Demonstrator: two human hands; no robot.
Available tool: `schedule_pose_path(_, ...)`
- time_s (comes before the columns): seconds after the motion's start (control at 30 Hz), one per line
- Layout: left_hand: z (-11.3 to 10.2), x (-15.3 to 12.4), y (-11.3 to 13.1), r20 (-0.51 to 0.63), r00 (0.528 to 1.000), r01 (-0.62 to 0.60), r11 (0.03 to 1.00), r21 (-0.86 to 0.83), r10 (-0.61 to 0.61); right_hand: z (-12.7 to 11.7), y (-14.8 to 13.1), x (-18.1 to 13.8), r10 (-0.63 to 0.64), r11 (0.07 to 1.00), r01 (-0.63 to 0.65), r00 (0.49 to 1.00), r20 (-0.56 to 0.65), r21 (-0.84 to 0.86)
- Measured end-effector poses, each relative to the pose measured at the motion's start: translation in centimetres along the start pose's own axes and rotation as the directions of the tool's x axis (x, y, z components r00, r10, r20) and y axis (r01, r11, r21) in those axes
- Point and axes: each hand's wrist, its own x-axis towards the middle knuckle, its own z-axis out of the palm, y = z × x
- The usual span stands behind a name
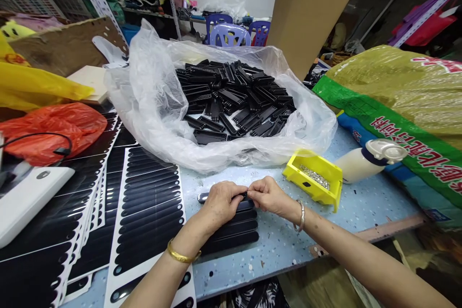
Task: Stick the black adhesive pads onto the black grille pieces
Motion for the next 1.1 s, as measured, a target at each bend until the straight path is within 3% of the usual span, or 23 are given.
schedule_pose_path(0.13, 0.0, 0.0, 0.0, -0.008, 1.0, -0.007, 1.0, -0.022, 0.007, 0.3, 0.0, -0.2, -0.157, 0.937, 0.129, 0.986, -0.06, -0.325)
schedule_pose_path(0.23, 0.0, 0.0, 0.0, -0.012, 1.0, 0.004, 1.0, -0.029, -0.005, 0.5, -0.5, -0.6, -0.307, 0.718, 0.239, 0.952, 0.011, -0.654)
schedule_pose_path(0.3, 0.0, 0.1, 0.0, -0.013, 0.999, 0.03, 0.998, -0.046, -0.031, 0.5, -1.0, -0.8, -0.338, 0.571, 0.294, 0.935, 0.107, -0.767)
schedule_pose_path(0.37, 0.1, 0.1, -0.1, -0.017, 0.998, 0.056, 0.996, -0.073, -0.057, 0.3, -1.2, -1.0, -0.325, 0.512, 0.294, 0.936, 0.136, -0.807)
schedule_pose_path(0.57, -0.1, 0.1, 0.2, -0.03, 0.994, 0.103, 0.99, -0.098, -0.106, -1.2, 1.0, -2.4, -0.257, 0.658, 0.084, 0.959, -0.119, -0.749)
schedule_pose_path(0.77, -0.4, 0.1, 0.4, -0.016, 0.995, 0.1, 0.993, -0.066, -0.102, -2.4, 4.7, -4.5, -0.345, 0.531, -0.022, 0.908, -0.24, -0.847)
schedule_pose_path(0.97, -0.4, -0.2, 0.7, -0.017, 0.997, 0.079, 0.996, -0.042, -0.079, -2.7, 3.5, -5.1, -0.42, 0.542, -0.001, 0.866, -0.272, -0.84)
schedule_pose_path(1.03, -0.5, -0.3, 0.8, -0.018, 0.996, 0.082, 0.996, -0.039, -0.083, -2.0, 2.3, -4.6, -0.454, 0.619, 0.066, 0.843, -0.287, -0.783)
schedule_pose_path(1.1, -0.5, -0.3, 0.9, -0.015, 0.997, 0.077, 0.996, -0.042, -0.077, -0.8, 1.3, -3.7, -0.42, 0.755, 0.146, 0.857, -0.3, -0.639)
